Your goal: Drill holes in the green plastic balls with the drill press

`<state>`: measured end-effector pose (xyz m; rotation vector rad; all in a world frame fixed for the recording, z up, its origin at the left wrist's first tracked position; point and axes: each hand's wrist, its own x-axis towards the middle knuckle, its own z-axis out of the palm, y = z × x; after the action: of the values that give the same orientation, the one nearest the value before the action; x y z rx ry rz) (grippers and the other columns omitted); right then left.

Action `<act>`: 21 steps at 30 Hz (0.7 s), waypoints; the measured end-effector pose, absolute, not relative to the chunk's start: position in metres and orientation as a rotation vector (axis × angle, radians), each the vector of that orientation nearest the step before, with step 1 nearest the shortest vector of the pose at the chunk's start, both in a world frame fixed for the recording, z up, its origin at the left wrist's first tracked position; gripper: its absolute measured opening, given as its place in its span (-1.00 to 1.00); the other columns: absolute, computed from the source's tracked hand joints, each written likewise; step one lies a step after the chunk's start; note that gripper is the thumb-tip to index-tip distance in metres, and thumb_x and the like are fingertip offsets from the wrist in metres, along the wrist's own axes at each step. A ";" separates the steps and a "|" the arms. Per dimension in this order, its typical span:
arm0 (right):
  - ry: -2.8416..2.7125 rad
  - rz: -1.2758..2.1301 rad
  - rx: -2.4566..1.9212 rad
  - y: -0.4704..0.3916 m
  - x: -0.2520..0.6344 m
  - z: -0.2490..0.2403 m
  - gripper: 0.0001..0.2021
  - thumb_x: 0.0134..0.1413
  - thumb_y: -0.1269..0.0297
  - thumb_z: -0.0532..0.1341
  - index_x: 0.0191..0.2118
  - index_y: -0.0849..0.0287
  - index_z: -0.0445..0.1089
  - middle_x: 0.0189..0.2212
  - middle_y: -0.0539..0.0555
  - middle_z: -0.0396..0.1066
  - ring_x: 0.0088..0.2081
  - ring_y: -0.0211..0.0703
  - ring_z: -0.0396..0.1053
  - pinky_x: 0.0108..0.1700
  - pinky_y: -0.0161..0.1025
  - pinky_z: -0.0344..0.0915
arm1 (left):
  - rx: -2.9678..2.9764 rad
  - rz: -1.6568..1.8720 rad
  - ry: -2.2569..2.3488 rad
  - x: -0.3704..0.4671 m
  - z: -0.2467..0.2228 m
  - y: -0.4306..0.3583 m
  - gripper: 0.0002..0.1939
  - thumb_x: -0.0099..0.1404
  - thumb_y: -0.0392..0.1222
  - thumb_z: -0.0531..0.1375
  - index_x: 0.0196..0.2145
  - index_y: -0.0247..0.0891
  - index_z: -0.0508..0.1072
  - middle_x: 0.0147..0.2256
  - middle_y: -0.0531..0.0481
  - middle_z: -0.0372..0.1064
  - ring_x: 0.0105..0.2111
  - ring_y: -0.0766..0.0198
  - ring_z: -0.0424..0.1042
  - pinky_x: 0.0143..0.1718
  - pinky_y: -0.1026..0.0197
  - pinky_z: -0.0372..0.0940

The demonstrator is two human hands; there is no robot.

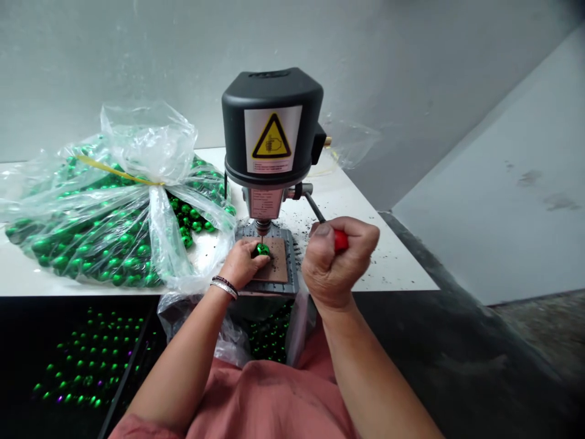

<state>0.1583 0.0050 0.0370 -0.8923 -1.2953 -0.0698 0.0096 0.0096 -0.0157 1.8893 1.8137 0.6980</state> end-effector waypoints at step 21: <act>-1.340 -0.013 -0.955 0.020 0.160 0.118 -0.83 0.10 0.24 0.06 -0.46 0.17 0.13 -0.58 -0.13 0.07 -0.55 -0.50 0.10 -0.49 -0.44 0.12 | 1.935 0.597 1.628 0.001 0.002 -0.027 -0.73 0.06 -0.18 0.19 -0.24 -0.24 0.49 -0.32 -0.02 0.41 -0.31 0.27 0.35 -0.25 0.26 0.24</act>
<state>0.1604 0.0203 0.1177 -0.9554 -1.3404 -0.0130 0.0009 -0.0272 0.0023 1.9352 1.6284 0.5969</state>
